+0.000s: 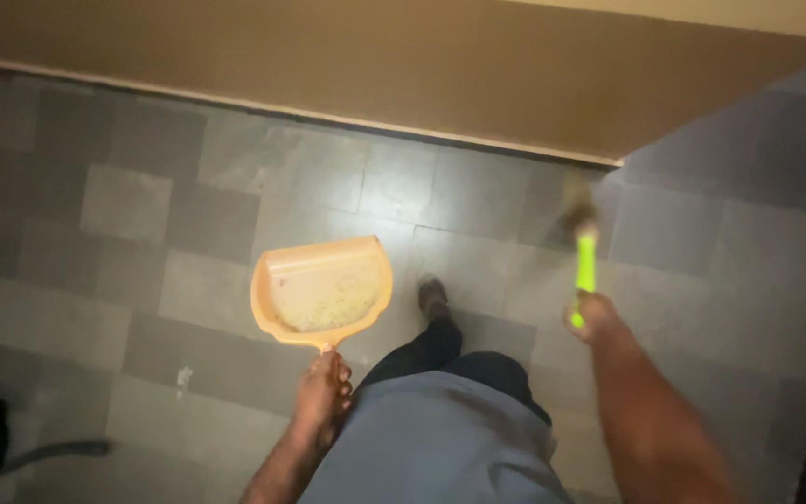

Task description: The person sweeps debris on a tiled floor using a small brush, holding an orange dustpan in the other hand and brushing dirt into it while moving between tables and along the walls. The dustpan gradually collects swept debris as they work across different spots on the floor.

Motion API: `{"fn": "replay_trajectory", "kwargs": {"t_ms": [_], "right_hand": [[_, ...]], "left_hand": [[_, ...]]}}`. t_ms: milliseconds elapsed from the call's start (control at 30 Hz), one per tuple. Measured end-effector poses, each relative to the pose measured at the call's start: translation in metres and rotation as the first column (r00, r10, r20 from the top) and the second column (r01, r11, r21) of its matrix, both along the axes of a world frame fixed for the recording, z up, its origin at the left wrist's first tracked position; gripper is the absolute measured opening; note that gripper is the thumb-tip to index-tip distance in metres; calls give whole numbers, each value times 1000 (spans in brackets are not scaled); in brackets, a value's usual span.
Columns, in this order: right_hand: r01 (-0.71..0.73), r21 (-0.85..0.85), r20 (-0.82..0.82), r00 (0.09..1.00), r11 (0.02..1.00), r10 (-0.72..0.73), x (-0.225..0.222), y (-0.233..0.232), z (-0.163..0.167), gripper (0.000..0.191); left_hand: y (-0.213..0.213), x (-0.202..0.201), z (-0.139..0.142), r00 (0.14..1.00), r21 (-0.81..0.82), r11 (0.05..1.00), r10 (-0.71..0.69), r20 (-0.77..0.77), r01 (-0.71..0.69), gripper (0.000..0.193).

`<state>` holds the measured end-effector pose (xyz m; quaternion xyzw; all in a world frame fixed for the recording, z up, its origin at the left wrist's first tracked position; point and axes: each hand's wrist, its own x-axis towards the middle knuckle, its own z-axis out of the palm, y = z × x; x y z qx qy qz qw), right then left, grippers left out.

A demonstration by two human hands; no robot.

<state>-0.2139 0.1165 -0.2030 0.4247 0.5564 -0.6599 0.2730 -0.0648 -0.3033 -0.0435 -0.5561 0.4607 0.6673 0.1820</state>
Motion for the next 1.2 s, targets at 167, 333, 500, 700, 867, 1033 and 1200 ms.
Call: {"fn": "replay_trajectory", "kwargs": {"t_ms": [167,333,500,700,867,1033,1200], "right_hand": [[-56,335,32,998,940,48,63,18,7,29],[-199,138,114,976,970,184,126,-40,13,23],[-45,-139,257,963,989,80,163,-63,19,36],[138,58,241,959,989,-148,197,30,21,27],[-69,305,114,993,950,36,206,119,29,31],[-369,377,135,929,849,344,247,134,35,44],[15,-130,369,929,991,34,304,84,28,30]], "left_hand": [[17,-18,-2,993,64,991,-119,-13,120,31],[41,-43,5,962,65,960,-271,-41,274,31],[62,-53,22,920,38,922,-380,-94,385,32],[78,-35,36,895,0,897,-441,-60,442,34],[87,-15,22,875,-35,876,-482,-40,480,39],[116,-2,13,846,-17,846,-533,-22,532,37],[151,9,3,816,-10,820,-571,-91,572,32]]}}
